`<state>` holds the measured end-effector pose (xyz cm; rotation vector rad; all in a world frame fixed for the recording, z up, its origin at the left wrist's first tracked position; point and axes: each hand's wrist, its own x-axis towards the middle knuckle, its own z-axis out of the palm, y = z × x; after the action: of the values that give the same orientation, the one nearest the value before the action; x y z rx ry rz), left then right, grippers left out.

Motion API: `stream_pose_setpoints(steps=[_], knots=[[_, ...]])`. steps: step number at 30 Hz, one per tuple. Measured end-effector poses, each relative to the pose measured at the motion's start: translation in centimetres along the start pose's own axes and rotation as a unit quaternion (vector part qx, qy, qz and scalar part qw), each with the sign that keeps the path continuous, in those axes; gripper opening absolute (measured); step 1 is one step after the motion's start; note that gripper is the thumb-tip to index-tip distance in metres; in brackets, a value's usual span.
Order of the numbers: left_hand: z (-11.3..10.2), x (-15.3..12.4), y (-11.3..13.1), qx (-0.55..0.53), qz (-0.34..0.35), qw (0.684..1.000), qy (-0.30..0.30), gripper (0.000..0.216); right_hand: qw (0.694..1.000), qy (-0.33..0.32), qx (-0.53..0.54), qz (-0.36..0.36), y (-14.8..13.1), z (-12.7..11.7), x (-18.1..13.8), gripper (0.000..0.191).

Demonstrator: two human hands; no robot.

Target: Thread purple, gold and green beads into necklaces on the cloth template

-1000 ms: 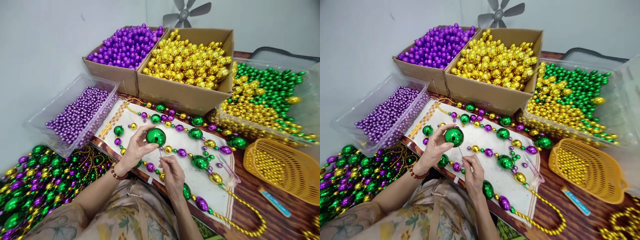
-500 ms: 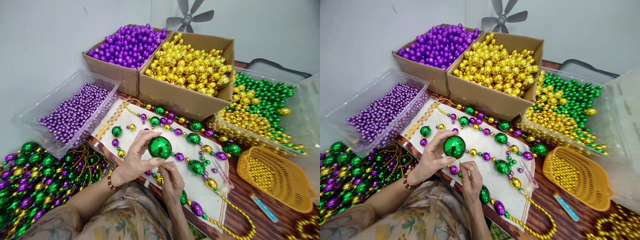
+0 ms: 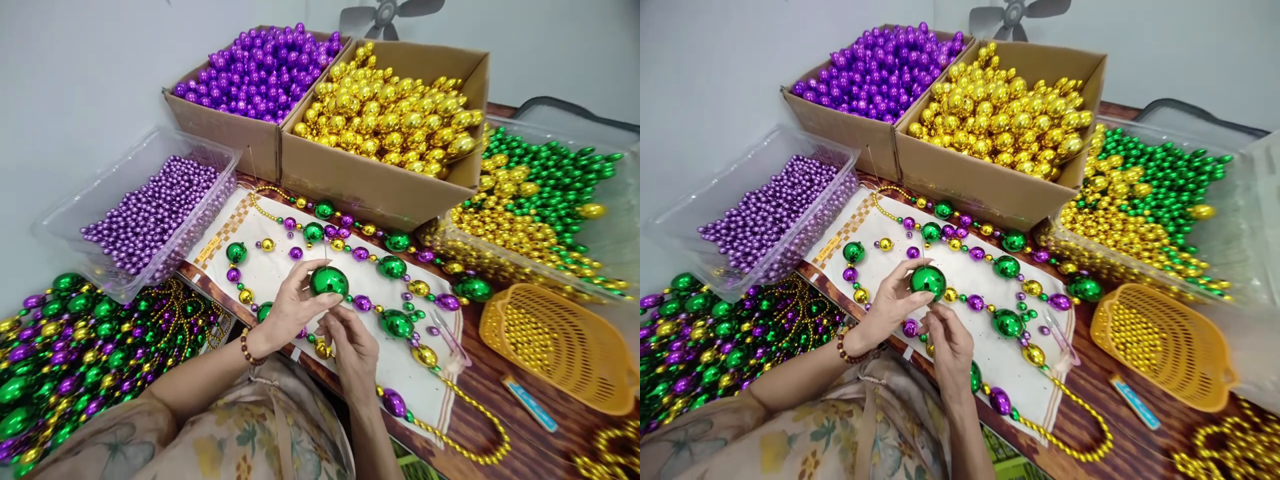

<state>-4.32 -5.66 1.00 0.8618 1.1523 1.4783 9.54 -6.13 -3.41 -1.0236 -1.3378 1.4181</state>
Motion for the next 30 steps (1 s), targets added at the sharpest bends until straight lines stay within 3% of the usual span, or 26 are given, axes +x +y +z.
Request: stream_pose_setpoints(steps=[4, 8, 11, 13, 15, 18, 22, 25, 30], knots=[[0.5, -0.2, -1.4, 0.023, -0.021, 0.999, 0.005, 0.052, 0.998, 0.014, 0.01, 0.067, 0.3, -1.6, -0.2, 0.019], [0.4, -0.7, -2.5, 0.146, -0.002, 0.987, -0.061, 0.057, 0.99, 0.052, 0.005, 0.128, 1.0, -2.4, 0.0, 0.02], [-1.0, 0.1, -2.3, 0.228, 0.039, 0.967, -0.102, 0.05, 0.988, 0.072, 0.021, 0.135, 1.6, -2.7, 0.4, 0.023], [-3.0, 1.5, -2.0, 0.299, 0.067, 0.949, -0.074, 0.038, 0.986, 0.091, 0.038, 0.132, 1.8, -3.2, 0.6, 0.024], [-5.4, 3.5, -1.6, 0.405, 0.082, 0.91, -0.018, 0.031, 0.986, 0.106, 0.048, 0.123, 1.9, -3.9, 0.8, 0.024], [-8.7, 6.5, -1.1, 0.576, 0.081, 0.812, 0.035, 0.027, 0.986, 0.124, 0.053, 0.102, 2.0, -5.0, 0.9, 0.022], [-9.5, 9.7, -0.5, 0.715, 0.025, 0.699, 0.021, 0.027, 0.985, 0.134, 0.061, 0.087, 2.2, -5.6, 1.0, 0.022], [-8.2, 11.4, -0.6, 0.749, 0.011, 0.662, -0.016, 0.028, 0.985, 0.136, 0.067, 0.083, 2.2, -5.4, 0.9, 0.023], [-6.9, 12.9, -1.7, 0.77, -0.004, 0.635, -0.061, 0.03, 0.981, 0.162, 0.075, 0.07, 2.2, -5.7, 0.4, 0.02]])
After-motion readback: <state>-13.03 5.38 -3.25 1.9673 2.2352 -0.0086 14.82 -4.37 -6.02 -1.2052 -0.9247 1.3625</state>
